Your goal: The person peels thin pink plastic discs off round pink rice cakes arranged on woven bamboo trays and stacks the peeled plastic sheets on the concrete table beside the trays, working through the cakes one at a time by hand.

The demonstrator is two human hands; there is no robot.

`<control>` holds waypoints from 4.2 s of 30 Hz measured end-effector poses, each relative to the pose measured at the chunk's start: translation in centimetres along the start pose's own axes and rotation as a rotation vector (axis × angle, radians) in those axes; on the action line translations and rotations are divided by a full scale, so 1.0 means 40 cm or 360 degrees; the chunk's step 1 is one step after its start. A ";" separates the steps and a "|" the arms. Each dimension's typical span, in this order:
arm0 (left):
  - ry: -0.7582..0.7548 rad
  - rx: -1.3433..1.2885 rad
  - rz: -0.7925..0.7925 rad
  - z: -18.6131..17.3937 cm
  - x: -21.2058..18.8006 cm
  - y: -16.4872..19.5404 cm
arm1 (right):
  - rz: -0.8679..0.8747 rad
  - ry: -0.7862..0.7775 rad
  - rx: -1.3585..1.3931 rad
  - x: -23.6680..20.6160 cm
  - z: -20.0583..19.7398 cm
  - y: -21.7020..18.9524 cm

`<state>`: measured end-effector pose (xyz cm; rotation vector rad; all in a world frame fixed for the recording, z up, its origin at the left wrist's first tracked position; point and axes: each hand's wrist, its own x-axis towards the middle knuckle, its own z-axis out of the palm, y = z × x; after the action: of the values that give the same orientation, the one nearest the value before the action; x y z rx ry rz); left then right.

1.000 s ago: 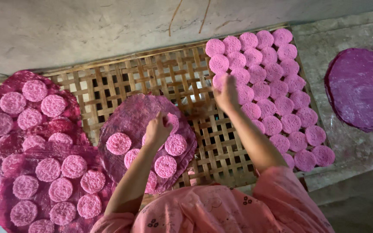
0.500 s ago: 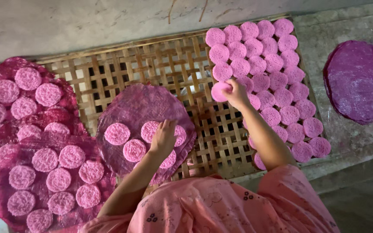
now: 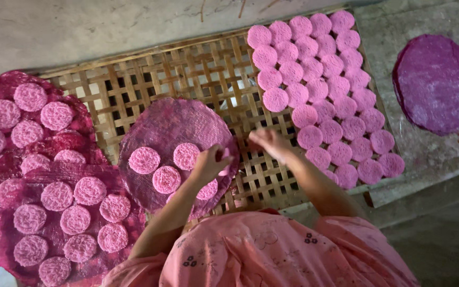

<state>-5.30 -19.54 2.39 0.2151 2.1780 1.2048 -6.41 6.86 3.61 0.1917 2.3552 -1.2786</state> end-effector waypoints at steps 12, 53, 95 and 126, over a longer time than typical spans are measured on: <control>0.0975 0.1071 0.0241 -0.102 -0.081 -0.078 | 0.0033 0.0704 -0.0129 0.092 -0.109 0.150; -0.0132 0.0126 -0.0139 0.022 -0.225 -0.144 | 0.0040 0.0499 -0.0518 -0.190 0.103 0.099; 0.0538 0.0484 0.0280 -0.052 -0.303 -0.221 | -0.0041 0.0811 0.0752 -0.411 0.181 0.372; 0.0664 0.0655 -0.0354 -0.123 -0.318 -0.341 | -0.0330 0.1782 -0.0878 -0.499 0.113 0.278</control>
<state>3.87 -36.15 -1.06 -0.1214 2.7167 0.7123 16.42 11.18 2.00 0.6159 3.6426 -0.5437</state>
